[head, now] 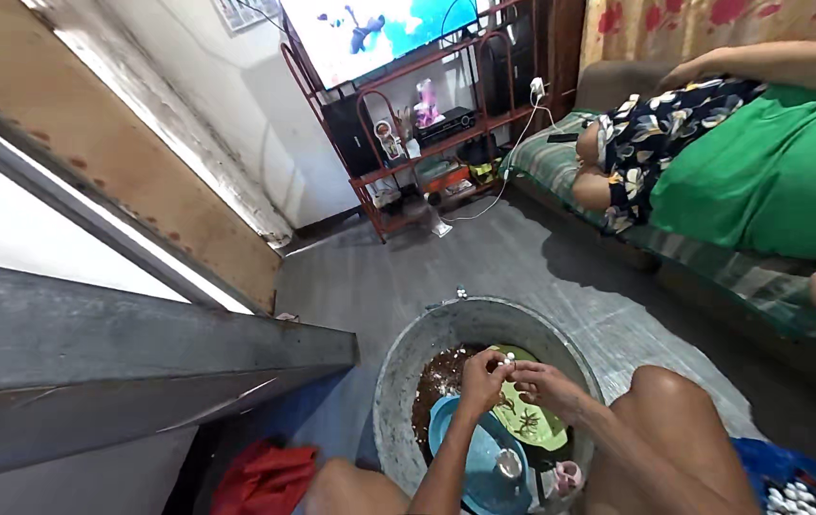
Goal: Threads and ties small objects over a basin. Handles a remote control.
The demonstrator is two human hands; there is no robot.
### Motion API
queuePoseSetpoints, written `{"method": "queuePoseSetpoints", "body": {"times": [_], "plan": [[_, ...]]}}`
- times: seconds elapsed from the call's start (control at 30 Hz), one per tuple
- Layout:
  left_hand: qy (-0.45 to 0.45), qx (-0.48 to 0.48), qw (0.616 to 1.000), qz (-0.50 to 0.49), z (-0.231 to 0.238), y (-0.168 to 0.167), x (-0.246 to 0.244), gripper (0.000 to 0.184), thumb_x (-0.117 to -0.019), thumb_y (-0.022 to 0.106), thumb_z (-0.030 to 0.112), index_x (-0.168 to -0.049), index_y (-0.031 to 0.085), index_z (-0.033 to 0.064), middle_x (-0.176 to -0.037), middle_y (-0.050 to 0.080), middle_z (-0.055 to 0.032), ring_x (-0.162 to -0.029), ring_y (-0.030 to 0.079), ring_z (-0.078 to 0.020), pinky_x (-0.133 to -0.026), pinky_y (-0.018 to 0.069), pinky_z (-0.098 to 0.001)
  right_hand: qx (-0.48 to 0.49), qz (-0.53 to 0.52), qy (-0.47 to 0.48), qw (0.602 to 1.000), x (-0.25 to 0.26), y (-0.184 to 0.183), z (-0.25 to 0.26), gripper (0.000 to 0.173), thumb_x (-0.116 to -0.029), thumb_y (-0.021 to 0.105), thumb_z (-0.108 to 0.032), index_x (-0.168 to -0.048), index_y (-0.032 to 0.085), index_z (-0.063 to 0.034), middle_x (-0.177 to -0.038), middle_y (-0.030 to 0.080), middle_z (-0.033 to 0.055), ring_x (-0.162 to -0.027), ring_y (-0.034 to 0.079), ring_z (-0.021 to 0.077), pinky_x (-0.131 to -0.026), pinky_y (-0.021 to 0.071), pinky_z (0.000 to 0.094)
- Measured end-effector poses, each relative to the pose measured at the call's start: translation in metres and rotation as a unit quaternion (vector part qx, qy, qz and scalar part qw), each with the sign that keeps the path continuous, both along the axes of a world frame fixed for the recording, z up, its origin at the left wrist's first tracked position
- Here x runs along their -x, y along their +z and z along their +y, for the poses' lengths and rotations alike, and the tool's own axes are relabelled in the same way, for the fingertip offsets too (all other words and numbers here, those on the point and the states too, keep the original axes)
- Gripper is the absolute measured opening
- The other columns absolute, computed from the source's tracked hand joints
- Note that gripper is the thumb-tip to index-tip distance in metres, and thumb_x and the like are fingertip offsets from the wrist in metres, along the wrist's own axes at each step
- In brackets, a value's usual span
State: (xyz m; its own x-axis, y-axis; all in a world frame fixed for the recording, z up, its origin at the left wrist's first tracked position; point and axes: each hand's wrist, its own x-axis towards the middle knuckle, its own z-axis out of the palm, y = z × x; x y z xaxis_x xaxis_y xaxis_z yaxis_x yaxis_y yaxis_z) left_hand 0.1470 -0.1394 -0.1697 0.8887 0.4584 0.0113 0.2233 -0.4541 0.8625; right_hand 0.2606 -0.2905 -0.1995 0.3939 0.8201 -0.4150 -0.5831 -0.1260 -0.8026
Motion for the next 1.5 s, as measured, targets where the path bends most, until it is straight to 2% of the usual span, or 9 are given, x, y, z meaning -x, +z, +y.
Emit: {"method": "queuePoseSetpoints", "body": {"times": [0.17,0.3,0.47,0.63,0.77,0.93,1.1,1.27,1.5], "plan": [[-0.017,0.022,1.000,0.011,0.005,-0.001,0.004,0.021,-0.1001,0.065,0.021,-0.113,0.070,0.0046,-0.094,0.072,-0.0074,-0.078,0.070,-0.0160,-0.077,0.0613,-0.0372,-0.020,0.021,-0.001,1.000,0.000,-0.006,0.004,0.030,-0.0986,0.069,-0.024,-0.123,0.065,-0.0077,-0.109,0.071,0.0095,-0.089,0.067,0.0190,-0.079,0.0561,0.0362],[-0.029,0.007,0.999,0.040,0.002,0.000,0.004,0.031,-0.1048,0.056,0.022,-0.130,0.065,0.0065,-0.104,0.072,-0.0110,-0.082,0.071,-0.0187,-0.079,0.0607,-0.0400,-0.005,0.035,-0.012,0.999,-0.001,-0.006,0.005,0.026,-0.1001,0.068,-0.023,-0.119,0.065,-0.0063,-0.107,0.071,0.0091,-0.086,0.067,0.0180,-0.077,0.0561,0.0349],[0.003,-0.047,0.998,0.035,-0.002,-0.002,0.002,0.024,-0.0991,0.065,0.020,-0.116,0.072,0.0038,-0.109,0.070,-0.0117,-0.094,0.070,-0.0188,-0.089,0.0595,-0.0381,-0.008,0.025,-0.056,0.998,-0.002,-0.014,0.005,0.018,-0.0984,0.070,-0.014,-0.112,0.066,-0.0033,-0.100,0.071,0.0098,-0.080,0.065,0.0160,-0.073,0.0554,0.0326],[0.023,-0.076,0.996,0.037,-0.010,-0.005,0.000,0.021,-0.0965,0.068,0.019,-0.112,0.073,0.0050,-0.108,0.069,-0.0118,-0.092,0.069,-0.0189,-0.087,0.0595,-0.0368,0.003,0.021,-0.084,0.996,-0.001,-0.014,0.005,0.018,-0.0978,0.070,-0.010,-0.113,0.064,-0.0016,-0.098,0.071,0.0110,-0.078,0.066,0.0164,-0.072,0.0565,0.0322],[-0.008,-0.094,0.995,0.044,-0.013,-0.011,0.000,0.020,-0.0971,0.064,0.018,-0.109,0.071,0.0037,-0.098,0.071,-0.0101,-0.087,0.070,-0.0180,-0.084,0.0590,-0.0379,0.016,-0.019,-0.103,0.994,0.002,-0.013,0.006,0.020,-0.0962,0.072,-0.011,-0.112,0.065,0.0003,-0.098,0.071,0.0128,-0.080,0.068,0.0186,-0.074,0.0573,0.0344],[-0.011,-0.097,0.994,0.047,-0.019,-0.011,-0.003,0.020,-0.0941,0.060,0.012,-0.108,0.071,0.0030,-0.098,0.072,-0.0110,-0.087,0.070,-0.0195,-0.083,0.0583,-0.0397,0.016,-0.034,-0.114,0.993,0.004,-0.013,0.006,0.022,-0.0933,0.075,-0.009,-0.110,0.066,0.0009,-0.095,0.070,0.0122,-0.077,0.066,0.0173,-0.071,0.0563,0.0337],[-0.011,-0.040,0.996,0.081,-0.021,-0.010,-0.006,0.022,-0.0964,0.062,0.018,-0.111,0.071,0.0045,-0.093,0.071,-0.0105,-0.079,0.070,-0.0193,-0.078,0.0599,-0.0407,0.026,-0.052,-0.147,0.987,0.005,-0.015,0.006,0.023,-0.0921,0.076,-0.009,-0.110,0.066,0.0013,-0.096,0.070,0.0135,-0.080,0.068,0.0202,-0.074,0.0586,0.0364],[0.033,-0.020,0.995,0.095,-0.025,-0.012,-0.010,0.022,-0.0962,0.057,0.018,-0.106,0.072,0.0051,-0.087,0.070,-0.0096,-0.073,0.069,-0.0201,-0.072,0.0596,-0.0427,0.026,-0.086,-0.159,0.983,0.008,-0.011,0.006,0.024,-0.0901,0.079,-0.011,-0.107,0.067,0.0009,-0.093,0.070,0.0119,-0.075,0.066,0.0183,-0.071,0.0572,0.0349],[0.119,-0.061,0.984,0.115,-0.045,-0.009,-0.014,0.019,-0.0926,0.065,0.024,-0.096,0.073,0.0073,-0.081,0.069,-0.0072,-0.076,0.067,-0.0211,-0.073,0.0561,-0.0454,0.041,-0.128,-0.203,0.970,0.013,-0.017,0.011,0.021,-0.0883,0.078,-0.007,-0.104,0.067,0.0009,-0.090,0.070,0.0127,-0.075,0.066,0.0209,-0.070,0.0576,0.0378]]}}
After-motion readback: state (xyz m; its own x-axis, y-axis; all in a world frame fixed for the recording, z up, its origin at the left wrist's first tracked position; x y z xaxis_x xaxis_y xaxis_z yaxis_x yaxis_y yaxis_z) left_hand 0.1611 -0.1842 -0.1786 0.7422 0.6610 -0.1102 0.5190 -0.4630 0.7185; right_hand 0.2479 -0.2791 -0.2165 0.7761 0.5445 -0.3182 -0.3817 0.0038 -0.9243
